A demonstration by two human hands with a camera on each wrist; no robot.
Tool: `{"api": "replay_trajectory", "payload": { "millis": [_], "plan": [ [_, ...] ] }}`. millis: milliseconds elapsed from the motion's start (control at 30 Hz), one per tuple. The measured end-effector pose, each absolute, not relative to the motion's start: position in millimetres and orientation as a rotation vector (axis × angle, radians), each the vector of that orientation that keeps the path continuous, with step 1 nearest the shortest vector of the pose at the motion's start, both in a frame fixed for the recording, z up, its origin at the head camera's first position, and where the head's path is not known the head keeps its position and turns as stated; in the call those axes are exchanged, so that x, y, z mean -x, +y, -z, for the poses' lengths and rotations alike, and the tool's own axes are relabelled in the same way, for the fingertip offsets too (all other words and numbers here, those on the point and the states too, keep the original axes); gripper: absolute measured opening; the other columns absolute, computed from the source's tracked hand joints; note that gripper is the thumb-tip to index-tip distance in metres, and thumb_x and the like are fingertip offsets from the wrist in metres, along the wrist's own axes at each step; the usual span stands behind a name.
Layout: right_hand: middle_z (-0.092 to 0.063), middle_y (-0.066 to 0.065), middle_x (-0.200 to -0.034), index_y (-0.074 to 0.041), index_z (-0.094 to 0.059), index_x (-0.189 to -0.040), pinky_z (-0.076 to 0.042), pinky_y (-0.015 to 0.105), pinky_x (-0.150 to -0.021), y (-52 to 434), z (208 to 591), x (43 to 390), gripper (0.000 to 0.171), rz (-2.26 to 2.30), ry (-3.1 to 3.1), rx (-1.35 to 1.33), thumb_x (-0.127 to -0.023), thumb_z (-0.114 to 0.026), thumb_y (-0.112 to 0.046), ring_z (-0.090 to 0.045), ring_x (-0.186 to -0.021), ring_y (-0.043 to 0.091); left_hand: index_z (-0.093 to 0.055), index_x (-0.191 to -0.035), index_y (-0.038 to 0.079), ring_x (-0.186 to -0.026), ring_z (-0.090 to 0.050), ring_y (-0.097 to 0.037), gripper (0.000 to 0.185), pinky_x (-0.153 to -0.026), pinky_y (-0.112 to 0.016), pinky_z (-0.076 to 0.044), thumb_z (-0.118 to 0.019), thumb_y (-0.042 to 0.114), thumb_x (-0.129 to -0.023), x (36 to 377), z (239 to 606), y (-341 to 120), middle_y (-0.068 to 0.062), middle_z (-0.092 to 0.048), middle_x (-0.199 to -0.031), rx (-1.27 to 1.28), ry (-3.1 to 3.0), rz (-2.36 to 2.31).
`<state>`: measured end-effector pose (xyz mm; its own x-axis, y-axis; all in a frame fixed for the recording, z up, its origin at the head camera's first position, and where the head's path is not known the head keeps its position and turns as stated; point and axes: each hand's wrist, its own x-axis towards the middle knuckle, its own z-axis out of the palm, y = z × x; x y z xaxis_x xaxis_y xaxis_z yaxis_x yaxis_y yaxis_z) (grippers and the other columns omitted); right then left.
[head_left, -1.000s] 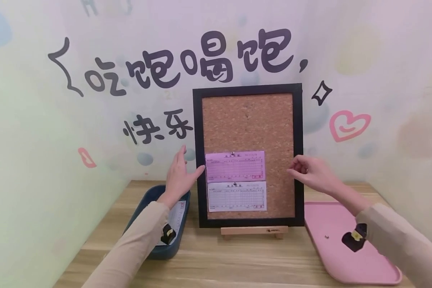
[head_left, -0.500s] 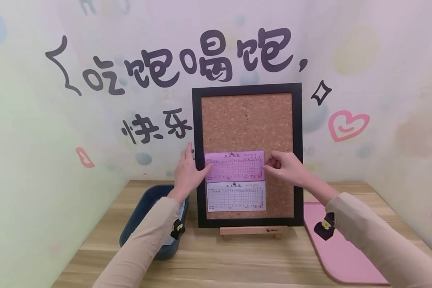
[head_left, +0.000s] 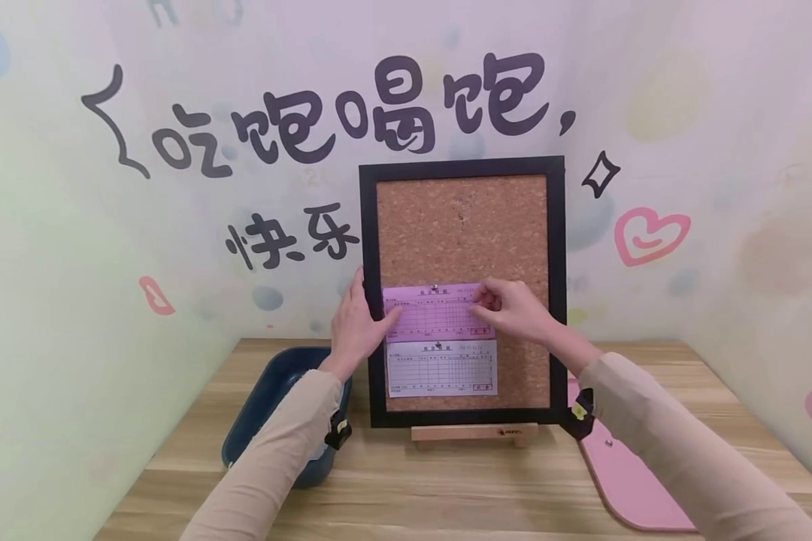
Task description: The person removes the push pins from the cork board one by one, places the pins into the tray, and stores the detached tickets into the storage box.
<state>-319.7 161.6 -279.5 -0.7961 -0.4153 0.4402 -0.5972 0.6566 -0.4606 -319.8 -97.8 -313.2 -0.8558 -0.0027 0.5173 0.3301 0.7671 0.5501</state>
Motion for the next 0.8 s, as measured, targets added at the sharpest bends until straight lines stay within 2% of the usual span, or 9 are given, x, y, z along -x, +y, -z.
{"api": "replay_trajectory", "payload": {
  "millis": [800],
  "plan": [
    [-0.062, 0.004, -0.077, -0.005, -0.060, -0.090, -0.043, 0.027, -0.057, 129.3, 279.6, 334.9, 0.013, -0.907, -2.502, -0.728, -0.083, -0.064, -0.014, -0.052, -0.063, 0.014, -0.018, -0.143, 0.004, -0.112, -0.048, -0.033, 0.092, -0.092, -0.046, -0.040, -0.073, 0.034, -0.075, 315.8, 333.1, -98.4, -0.018, -0.038, -0.136, 0.289, -2.385, 0.897]
  ]
}}
